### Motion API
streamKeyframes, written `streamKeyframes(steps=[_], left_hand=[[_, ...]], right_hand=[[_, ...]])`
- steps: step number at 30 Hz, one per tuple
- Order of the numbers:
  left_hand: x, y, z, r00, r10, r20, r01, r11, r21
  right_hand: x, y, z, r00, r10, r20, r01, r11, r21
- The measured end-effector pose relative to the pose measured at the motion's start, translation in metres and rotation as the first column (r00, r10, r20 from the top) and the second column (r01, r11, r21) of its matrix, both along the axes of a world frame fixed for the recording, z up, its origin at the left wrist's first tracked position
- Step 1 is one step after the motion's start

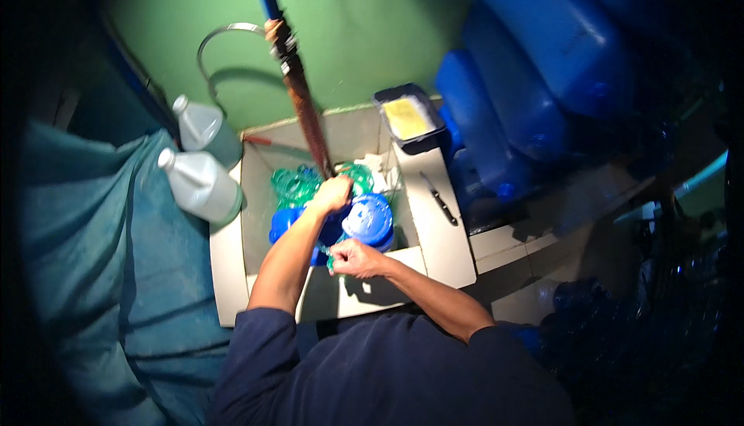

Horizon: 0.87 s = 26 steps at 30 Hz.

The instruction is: The person fills a blue plastic jerrycan with water from a pipe, then wipes the exterior with a sponge. The person repeats this process for multiple jerrycans, stacking the filled containers on a nearby shelf.

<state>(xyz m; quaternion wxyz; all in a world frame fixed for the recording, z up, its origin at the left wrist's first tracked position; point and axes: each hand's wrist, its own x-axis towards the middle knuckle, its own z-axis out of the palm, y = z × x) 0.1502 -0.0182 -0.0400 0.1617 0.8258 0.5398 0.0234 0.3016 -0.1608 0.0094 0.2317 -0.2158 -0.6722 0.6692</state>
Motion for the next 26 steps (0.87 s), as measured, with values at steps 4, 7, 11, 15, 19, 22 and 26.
streamKeyframes(steps=[4, 7, 11, 15, 19, 22, 26], left_hand=[[0.003, -0.004, 0.009, 1.0, -0.005, 0.012, 0.006, 1.0, -0.016], [0.005, -0.005, 0.019, 1.0, 0.007, 0.02, -0.006, 1.0, -0.028], [0.004, -0.013, 0.017, 1.0, 0.011, 0.015, -0.011, 1.0, 0.005], [-0.004, -0.011, 0.006, 0.985, 0.041, 0.168, -0.033, 0.998, -0.052], [-0.012, -0.01, 0.002, 0.959, 0.006, 0.283, 0.026, 0.994, -0.11], [-0.008, -0.015, 0.0, 0.935, 0.141, 0.325, -0.101, 0.985, -0.137], [-0.001, -0.016, 0.003, 0.954, 0.123, 0.275, -0.118, 0.992, -0.034]], right_hand=[[-0.009, -0.006, -0.001, 0.987, 0.061, 0.151, -0.096, 0.967, 0.235], [0.002, 0.0, 0.005, 0.984, 0.085, 0.155, -0.11, 0.981, 0.16], [0.049, 0.027, 0.011, 0.991, -0.128, -0.045, 0.131, 0.989, 0.072], [0.049, 0.041, -0.005, 0.763, -0.604, 0.231, 0.273, 0.625, 0.731], [0.02, 0.035, -0.01, 0.548, -0.652, 0.523, 0.076, 0.662, 0.746], [0.01, 0.038, -0.012, 0.475, -0.667, 0.574, 0.064, 0.677, 0.733], [0.02, 0.056, -0.02, 0.53, -0.601, 0.598, -0.058, 0.678, 0.732]])
